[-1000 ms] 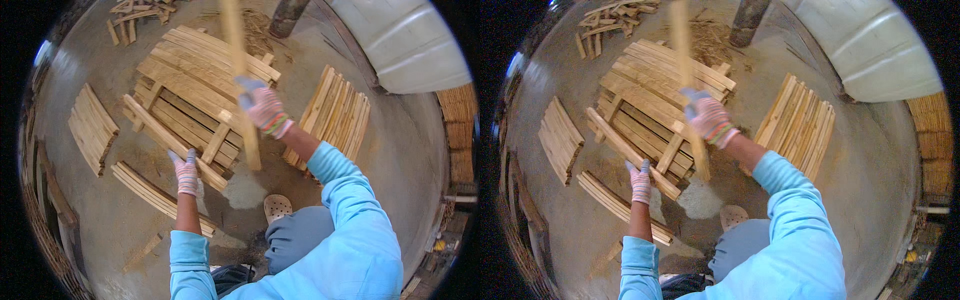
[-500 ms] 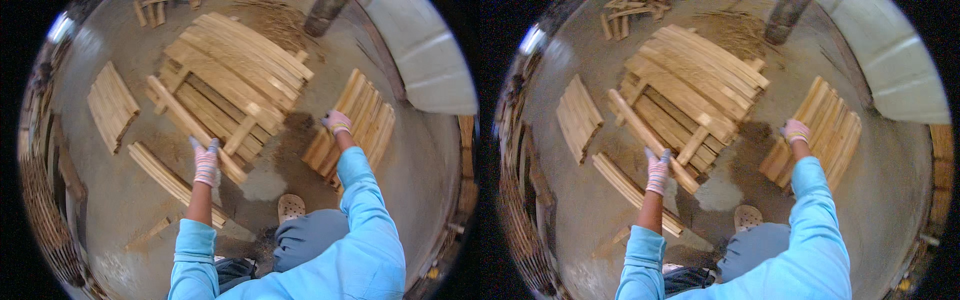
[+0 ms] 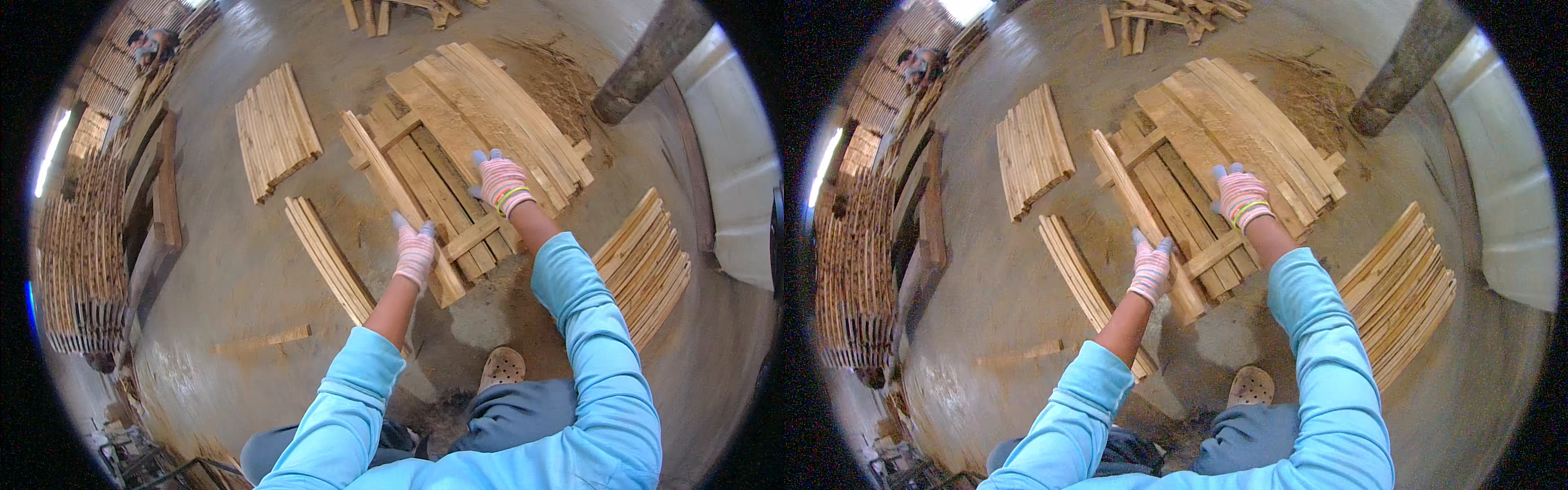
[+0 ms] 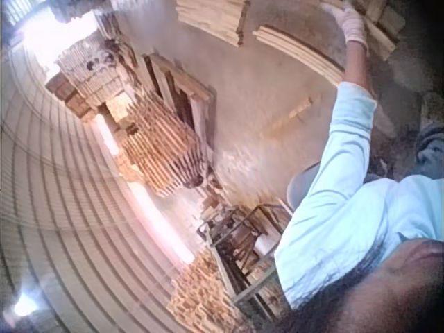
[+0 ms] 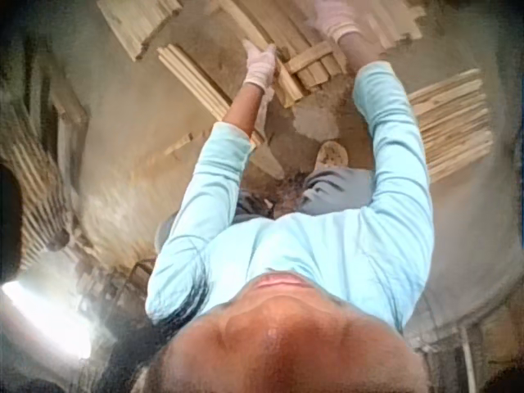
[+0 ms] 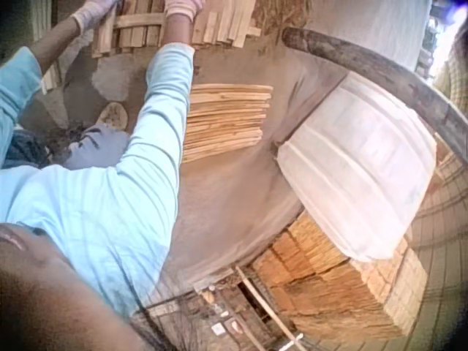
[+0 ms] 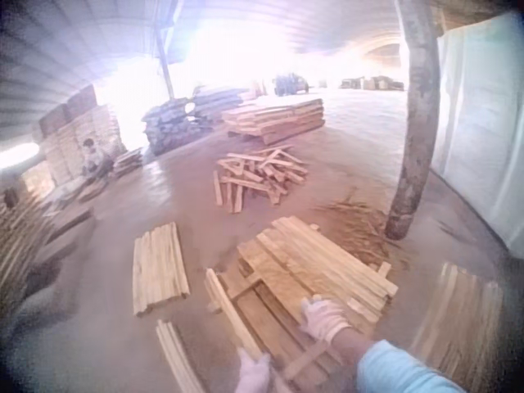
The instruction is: The person sorts and stacks thin wooden planks on the floor in a workshop. They pick up planks one by one, align them, and place them into neat piles, then lift a completed stack and move it to a larger pile.
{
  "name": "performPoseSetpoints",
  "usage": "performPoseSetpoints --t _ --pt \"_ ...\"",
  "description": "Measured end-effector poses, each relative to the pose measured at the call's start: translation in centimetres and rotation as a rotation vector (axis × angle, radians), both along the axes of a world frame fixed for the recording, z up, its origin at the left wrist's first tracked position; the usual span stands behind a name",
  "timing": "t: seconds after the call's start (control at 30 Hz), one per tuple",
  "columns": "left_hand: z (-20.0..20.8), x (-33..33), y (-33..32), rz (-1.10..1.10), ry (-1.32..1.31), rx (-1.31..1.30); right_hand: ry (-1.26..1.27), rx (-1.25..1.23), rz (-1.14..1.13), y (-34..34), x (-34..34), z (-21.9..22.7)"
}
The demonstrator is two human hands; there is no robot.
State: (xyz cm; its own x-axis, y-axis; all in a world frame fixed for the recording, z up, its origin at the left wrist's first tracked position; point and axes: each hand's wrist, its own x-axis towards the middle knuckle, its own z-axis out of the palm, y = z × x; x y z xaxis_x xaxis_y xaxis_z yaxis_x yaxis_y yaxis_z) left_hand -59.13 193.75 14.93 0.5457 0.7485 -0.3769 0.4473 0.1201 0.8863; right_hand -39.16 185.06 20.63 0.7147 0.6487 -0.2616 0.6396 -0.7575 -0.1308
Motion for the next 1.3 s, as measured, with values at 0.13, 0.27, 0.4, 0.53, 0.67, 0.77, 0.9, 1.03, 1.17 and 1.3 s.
performPoseSetpoints --t 0.13,0.27,0.4,0.53,0.67,0.77,0.9,1.03,1.17,1.3 --pt "-1.1 0.1 1.0 -0.037 0.048 -0.068 0.242 0.088 0.046 0.0 3.6 -0.7" --pt "-1.7 -0.2 1.4 -0.064 0.072 -0.142 0.730 0.414 -0.135 -2.2 4.5 -2.2" --pt "-1.3 -0.1 1.2 -0.036 -0.028 -0.137 1.019 0.500 -0.281 -2.4 3.5 -2.2" --pt "-0.9 -0.1 0.6 0.017 -0.113 -0.208 1.083 0.461 -0.290 -1.5 2.5 -1.5" --pt "-1.5 -0.4 0.1 0.031 -0.148 -0.291 1.111 0.432 -0.178 -0.4 0.8 -2.4" --pt "-2.3 -0.6 0.1 0.043 -0.216 -0.293 1.130 0.408 -0.224 0.8 -0.3 -2.7" --pt "-2.5 -1.1 0.3 -0.069 -0.066 -0.082 0.935 0.511 -0.094 -0.5 -1.5 -0.6" --pt "-2.0 -1.5 1.1 -0.132 -0.179 -0.384 0.712 1.070 -0.210 -9.4 -2.8 1.7" --pt "-0.7 -1.1 0.9 -0.086 -0.012 -0.072 -0.040 0.888 -0.392 -21.2 -3.2 0.8" --pt "0.0 -1.2 0.6 -0.070 -0.032 -0.227 -0.075 0.352 -0.681 -25.8 -1.2 -3.1"
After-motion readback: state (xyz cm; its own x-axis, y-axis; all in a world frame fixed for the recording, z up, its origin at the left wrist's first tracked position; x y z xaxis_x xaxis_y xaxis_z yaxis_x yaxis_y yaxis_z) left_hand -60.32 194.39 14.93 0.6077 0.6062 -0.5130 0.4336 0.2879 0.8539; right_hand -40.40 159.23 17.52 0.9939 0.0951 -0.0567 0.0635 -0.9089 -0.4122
